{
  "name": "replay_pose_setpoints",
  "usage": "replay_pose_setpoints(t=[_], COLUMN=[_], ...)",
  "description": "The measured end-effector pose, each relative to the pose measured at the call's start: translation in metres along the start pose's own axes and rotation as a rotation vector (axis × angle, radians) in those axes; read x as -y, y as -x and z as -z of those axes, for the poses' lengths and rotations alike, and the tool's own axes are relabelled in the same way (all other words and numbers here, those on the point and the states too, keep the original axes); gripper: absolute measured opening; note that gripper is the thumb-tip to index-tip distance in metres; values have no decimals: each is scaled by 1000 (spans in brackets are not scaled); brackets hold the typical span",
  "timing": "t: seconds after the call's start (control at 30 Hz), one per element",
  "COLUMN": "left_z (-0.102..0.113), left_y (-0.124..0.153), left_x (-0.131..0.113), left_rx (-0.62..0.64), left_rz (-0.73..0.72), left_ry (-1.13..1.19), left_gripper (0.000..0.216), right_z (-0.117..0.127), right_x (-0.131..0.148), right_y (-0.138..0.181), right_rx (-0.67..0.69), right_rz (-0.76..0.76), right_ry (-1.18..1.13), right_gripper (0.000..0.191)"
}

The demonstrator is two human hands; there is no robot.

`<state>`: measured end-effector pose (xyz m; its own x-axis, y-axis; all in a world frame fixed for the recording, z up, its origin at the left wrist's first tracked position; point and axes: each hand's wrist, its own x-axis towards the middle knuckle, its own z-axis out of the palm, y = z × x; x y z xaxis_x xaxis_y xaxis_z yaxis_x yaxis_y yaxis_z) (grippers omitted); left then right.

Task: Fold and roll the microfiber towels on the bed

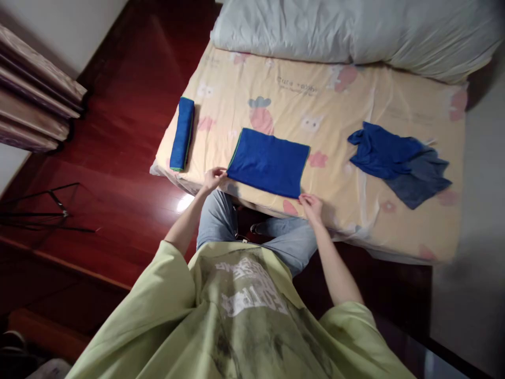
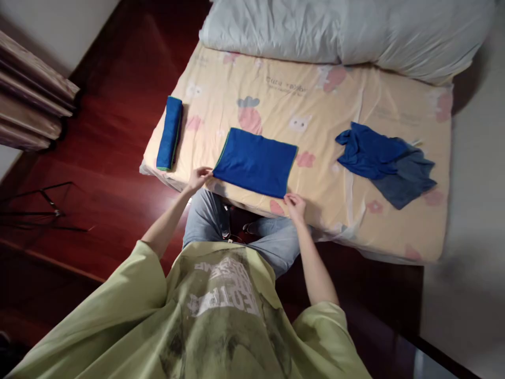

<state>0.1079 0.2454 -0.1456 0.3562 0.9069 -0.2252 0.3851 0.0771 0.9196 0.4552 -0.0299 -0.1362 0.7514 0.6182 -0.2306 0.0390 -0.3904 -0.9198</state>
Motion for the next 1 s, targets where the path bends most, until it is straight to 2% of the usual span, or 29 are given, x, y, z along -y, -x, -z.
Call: replay_pose_setpoints(t=[0.1,0.23,0.37,0.5,0.67,1.0], left_z=[-10,-14,-17,-20,-15,-9], left_y=[24,25,15,10,9,15], left_x=[31,41,40,37,33,29], left_rx=[-9,-38,-50,-45,-69,-34], left_rz=[53,57,83,91,73,58], left_ry=[-47,-92,-162,-217,-267,-332], left_gripper=[34,38,33,26,18,16], right_z=[-16,-21,-24,-26,-17,-4], right_x=[-44,-66,-71,-73,-71,-60], right_y=[13,5,-8,-11,-13,-14], right_rx=[-7,-70,-82,-78,-62,-21], right_rz=[-28,-53,-112,-130,-162,-208], right_ry=[26,33,22,8,4,38], right_gripper=[45,56,62,60,57,57])
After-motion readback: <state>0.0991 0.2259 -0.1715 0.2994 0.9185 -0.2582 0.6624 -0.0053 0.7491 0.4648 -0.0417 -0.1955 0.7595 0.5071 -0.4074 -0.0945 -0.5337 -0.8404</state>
